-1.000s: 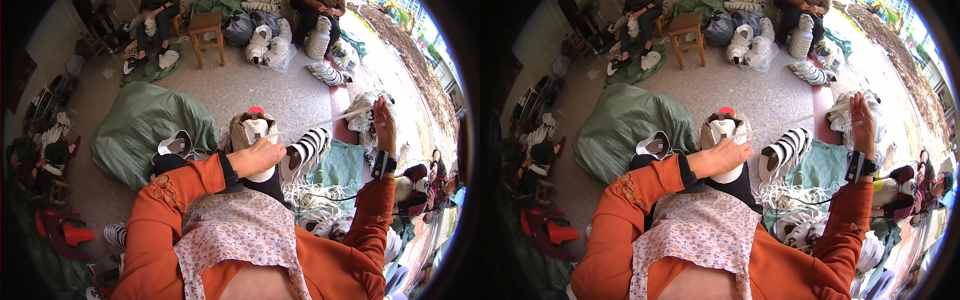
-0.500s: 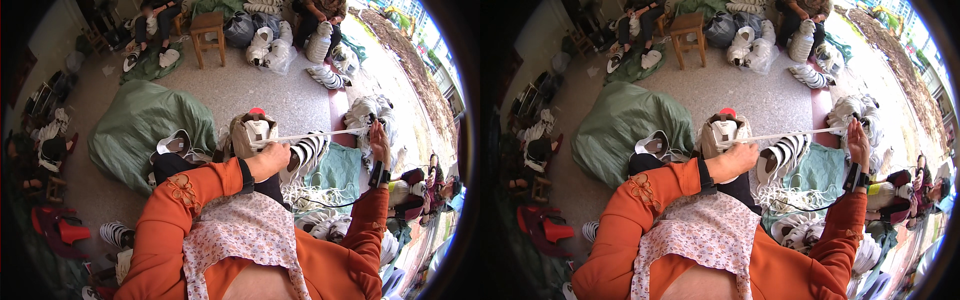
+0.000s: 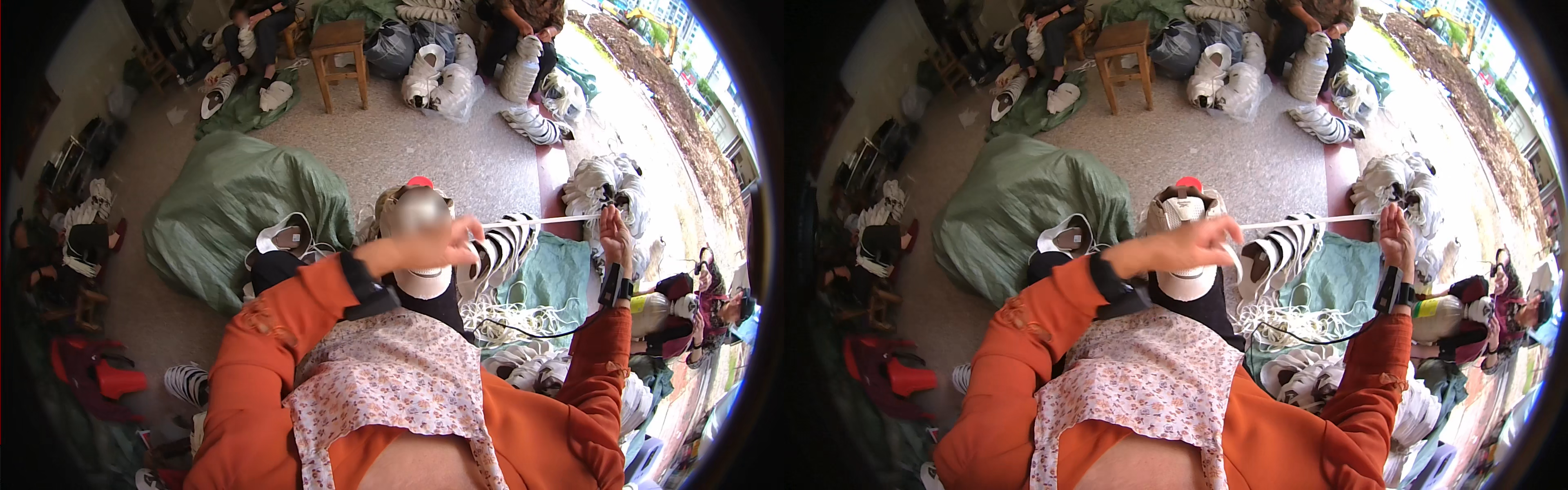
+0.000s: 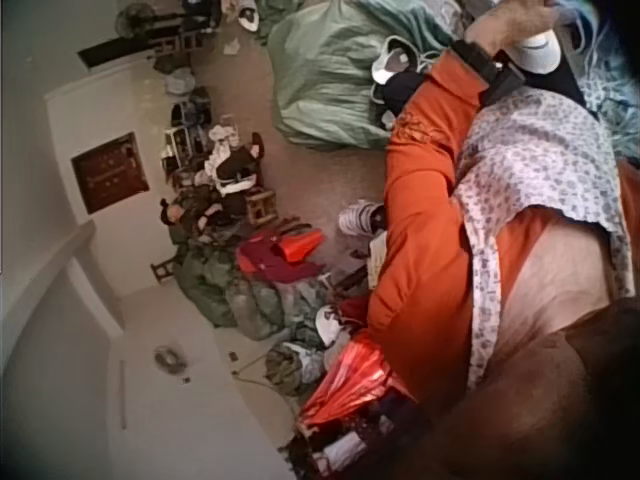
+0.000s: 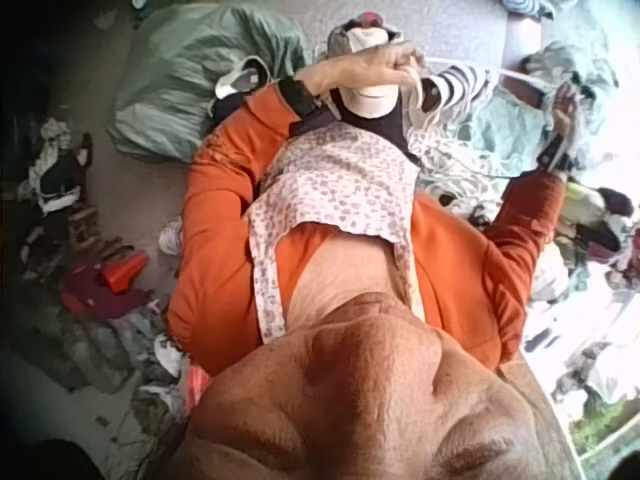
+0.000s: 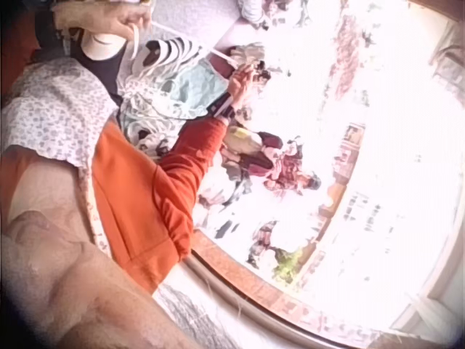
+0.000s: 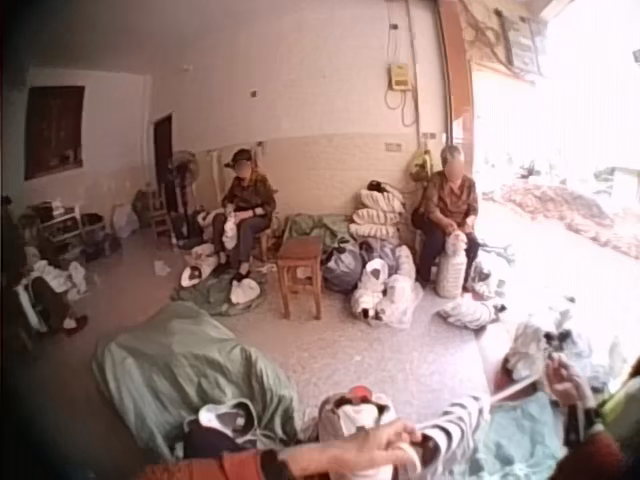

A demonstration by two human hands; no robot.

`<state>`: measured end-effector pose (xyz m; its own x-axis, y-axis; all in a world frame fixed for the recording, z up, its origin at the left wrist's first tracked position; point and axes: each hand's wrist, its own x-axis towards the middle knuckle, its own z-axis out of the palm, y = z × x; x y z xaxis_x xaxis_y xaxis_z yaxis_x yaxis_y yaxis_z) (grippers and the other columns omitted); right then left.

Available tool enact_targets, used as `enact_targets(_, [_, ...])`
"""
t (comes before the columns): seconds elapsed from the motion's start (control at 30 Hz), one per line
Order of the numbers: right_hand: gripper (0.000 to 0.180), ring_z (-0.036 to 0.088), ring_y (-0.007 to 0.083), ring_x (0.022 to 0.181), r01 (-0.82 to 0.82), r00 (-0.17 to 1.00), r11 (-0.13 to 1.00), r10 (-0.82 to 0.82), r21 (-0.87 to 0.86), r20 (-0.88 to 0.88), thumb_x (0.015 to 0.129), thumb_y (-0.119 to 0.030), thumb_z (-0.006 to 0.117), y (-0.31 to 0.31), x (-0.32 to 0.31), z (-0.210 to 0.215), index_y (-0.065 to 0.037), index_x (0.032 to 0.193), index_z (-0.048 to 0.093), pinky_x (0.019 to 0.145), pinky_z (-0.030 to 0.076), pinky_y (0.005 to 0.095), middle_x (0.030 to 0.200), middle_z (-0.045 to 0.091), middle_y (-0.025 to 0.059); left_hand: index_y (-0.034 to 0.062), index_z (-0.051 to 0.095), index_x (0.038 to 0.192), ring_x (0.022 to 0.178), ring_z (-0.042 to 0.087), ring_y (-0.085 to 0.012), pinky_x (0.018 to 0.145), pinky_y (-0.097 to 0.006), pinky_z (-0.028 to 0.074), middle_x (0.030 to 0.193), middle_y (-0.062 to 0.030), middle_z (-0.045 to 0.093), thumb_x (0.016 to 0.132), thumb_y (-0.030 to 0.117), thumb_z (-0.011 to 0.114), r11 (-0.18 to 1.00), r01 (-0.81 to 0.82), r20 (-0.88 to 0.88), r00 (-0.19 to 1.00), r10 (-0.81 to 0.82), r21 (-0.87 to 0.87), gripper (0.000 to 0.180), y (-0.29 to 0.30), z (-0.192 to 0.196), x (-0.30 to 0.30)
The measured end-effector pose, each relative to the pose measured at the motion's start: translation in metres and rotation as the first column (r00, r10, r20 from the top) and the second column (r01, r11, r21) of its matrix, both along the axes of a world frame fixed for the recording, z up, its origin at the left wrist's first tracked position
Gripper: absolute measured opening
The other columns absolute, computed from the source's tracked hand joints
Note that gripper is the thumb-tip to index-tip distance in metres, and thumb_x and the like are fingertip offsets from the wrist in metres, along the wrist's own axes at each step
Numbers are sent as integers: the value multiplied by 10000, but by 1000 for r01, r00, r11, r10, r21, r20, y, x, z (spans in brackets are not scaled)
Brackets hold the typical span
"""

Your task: Lacing white athletic shoes in a workshop setting.

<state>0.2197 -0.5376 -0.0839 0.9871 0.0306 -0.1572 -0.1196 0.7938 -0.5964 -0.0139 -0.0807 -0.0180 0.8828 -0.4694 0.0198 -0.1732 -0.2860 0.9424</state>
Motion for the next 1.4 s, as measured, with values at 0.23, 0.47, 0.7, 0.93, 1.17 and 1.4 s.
enact_targets(0.23, [175,621,187,704,23,1000,995,-22,-98,9,961,-149,556,24,9,-51,-59,811,569,906,531,405,738,615,47,60,508,1253,619,452,-74,550,-238,396,744,30,435,924,107,595,493,-560,-349,818,457,-666,344,143,30,-63])
enact_targets(0.47, [123,420,60,487,-92,996,899,89,-429,-28,883,-153,649,176,-58,-40,-44,936,631,561,517,315,643,464,-37,57,537,1187,624,493,-80,541,-217,413,760,24,478,929,103,578,478,-809,-550,585,595,-343,265,203,-10,-138])
enact_targets(0.7, [167,523,99,515,-321,923,842,380,-433,54,946,-187,587,271,-136,50,-24,983,594,544,519,270,699,565,19,3,677,936,925,605,-276,810,-351,472,899,-128,644,810,246,694,492,-551,220,786,578,674,275,162,-14,-122])
enact_targets(0.93, [173,562,175,451,-594,431,796,438,-118,789,952,-100,466,201,-242,228,24,883,564,419,474,283,631,580,110,0,671,905,858,600,-264,781,-365,457,870,-114,641,863,208,646,868,-472,465,810,357,155,213,71,-4,-4])
enact_targets(1.17, [287,627,235,436,-779,-200,589,92,-215,976,894,-53,483,178,-262,274,94,727,663,393,511,289,642,662,214,71,685,766,906,590,-297,832,-426,438,875,-108,615,764,333,712,684,-444,379,889,256,579,263,32,-4,21])
enact_targets(1.4, [246,599,246,391,-586,85,808,130,-56,988,847,-14,510,123,-246,246,82,670,653,353,522,311,570,630,201,113,648,748,1014,539,-280,903,-422,401,878,-66,591,759,301,700,717,-309,338,935,107,625,195,36,-12,21])
